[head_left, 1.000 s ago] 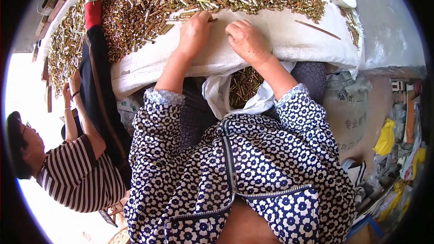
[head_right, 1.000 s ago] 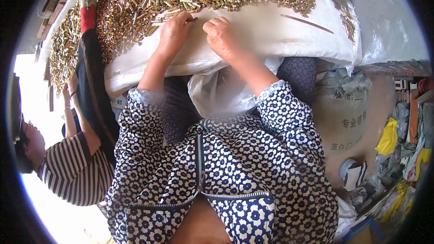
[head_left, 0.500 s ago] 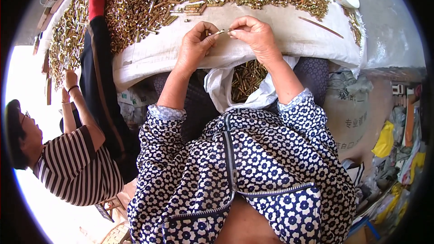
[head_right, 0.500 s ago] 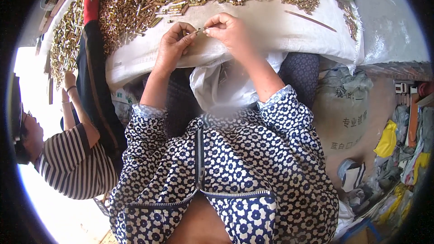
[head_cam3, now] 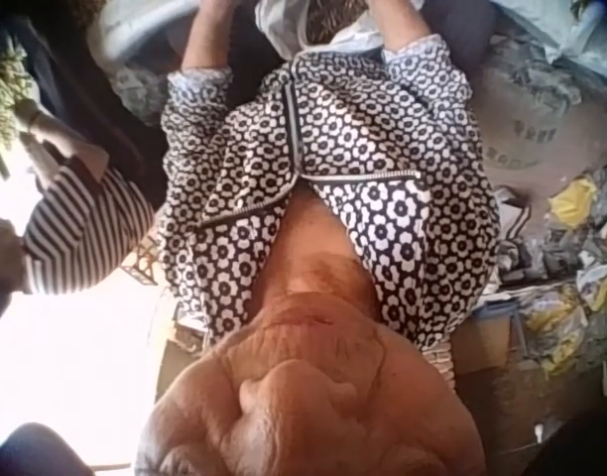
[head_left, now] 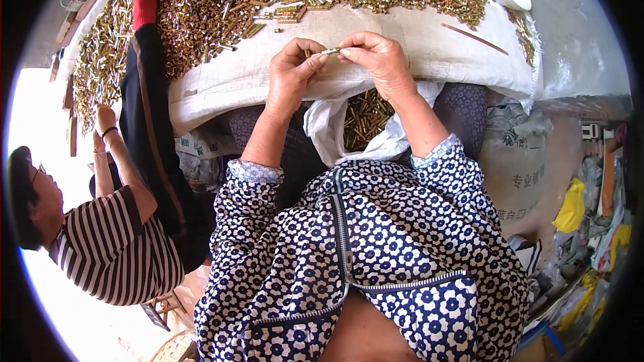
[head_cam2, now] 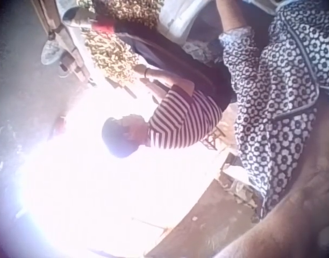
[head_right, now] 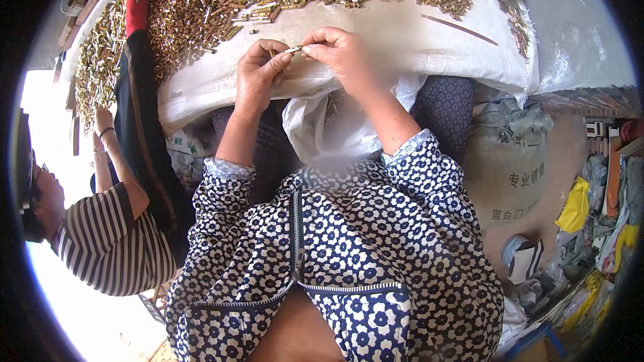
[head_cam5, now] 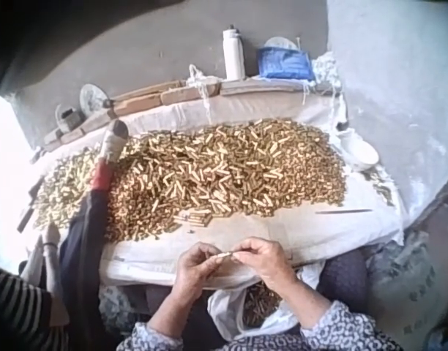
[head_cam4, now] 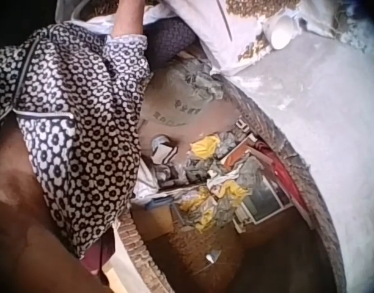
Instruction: The person sorts and inspects small brass metal components by hand on a white cloth workspace.
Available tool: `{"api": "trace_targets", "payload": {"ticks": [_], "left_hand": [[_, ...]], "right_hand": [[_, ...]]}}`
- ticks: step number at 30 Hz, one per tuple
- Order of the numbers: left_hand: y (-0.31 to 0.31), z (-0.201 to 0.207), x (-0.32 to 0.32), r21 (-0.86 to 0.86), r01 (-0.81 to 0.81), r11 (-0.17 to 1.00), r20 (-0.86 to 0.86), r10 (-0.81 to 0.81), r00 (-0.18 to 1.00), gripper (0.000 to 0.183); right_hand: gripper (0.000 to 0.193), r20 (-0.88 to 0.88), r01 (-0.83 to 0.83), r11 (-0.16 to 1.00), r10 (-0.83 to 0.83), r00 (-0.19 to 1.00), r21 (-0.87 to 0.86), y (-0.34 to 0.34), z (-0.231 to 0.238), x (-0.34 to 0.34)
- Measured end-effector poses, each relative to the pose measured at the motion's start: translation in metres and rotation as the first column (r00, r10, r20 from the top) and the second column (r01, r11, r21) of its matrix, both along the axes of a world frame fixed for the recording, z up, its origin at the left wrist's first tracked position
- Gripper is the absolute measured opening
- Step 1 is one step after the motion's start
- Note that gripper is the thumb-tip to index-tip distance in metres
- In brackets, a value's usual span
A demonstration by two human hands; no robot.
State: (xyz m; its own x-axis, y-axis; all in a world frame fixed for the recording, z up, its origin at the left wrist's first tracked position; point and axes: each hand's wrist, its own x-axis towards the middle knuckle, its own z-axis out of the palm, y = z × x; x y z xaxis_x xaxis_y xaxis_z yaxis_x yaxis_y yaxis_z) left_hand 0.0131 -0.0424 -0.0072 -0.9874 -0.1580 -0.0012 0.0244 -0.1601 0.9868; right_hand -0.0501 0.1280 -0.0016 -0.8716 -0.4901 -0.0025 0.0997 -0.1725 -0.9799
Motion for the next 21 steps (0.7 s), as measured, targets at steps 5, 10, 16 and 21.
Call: {"api": "trace_targets", "payload": {"ticks": [5, 10, 16, 21], "left_hand": [[0.001, -0.003, 0.001, 0.039, -0.042, 0.998, -0.078, 0.045, 0.996, 0.010], [0.010, 0.000, -0.005, 0.013, -0.053, 0.999, -0.100, 0.054, 0.994, 0.007], [0.021, -0.005, -0.016, -0.634, -0.028, 0.773, -0.181, -0.114, 0.977, 0.007], [0.035, 0.014, -0.019, -0.932, -0.038, 0.360, -0.141, -0.266, 0.954, 0.007]], "right_hand": [[0.011, -0.231, 0.029, 0.986, 0.010, 0.973, 0.164, 0.002, 0.002, 0.002], [0.009, -0.277, 0.060, 0.992, -0.028, 0.960, 0.108, 0.003, -0.004, 0.001], [0.012, -0.648, 0.260, 0.805, 0.191, 0.737, 0.533, 0.010, -0.013, -0.006], [0.014, -0.677, 0.349, 0.766, 0.148, 0.721, 0.540, 0.023, -0.013, -0.027]]}}
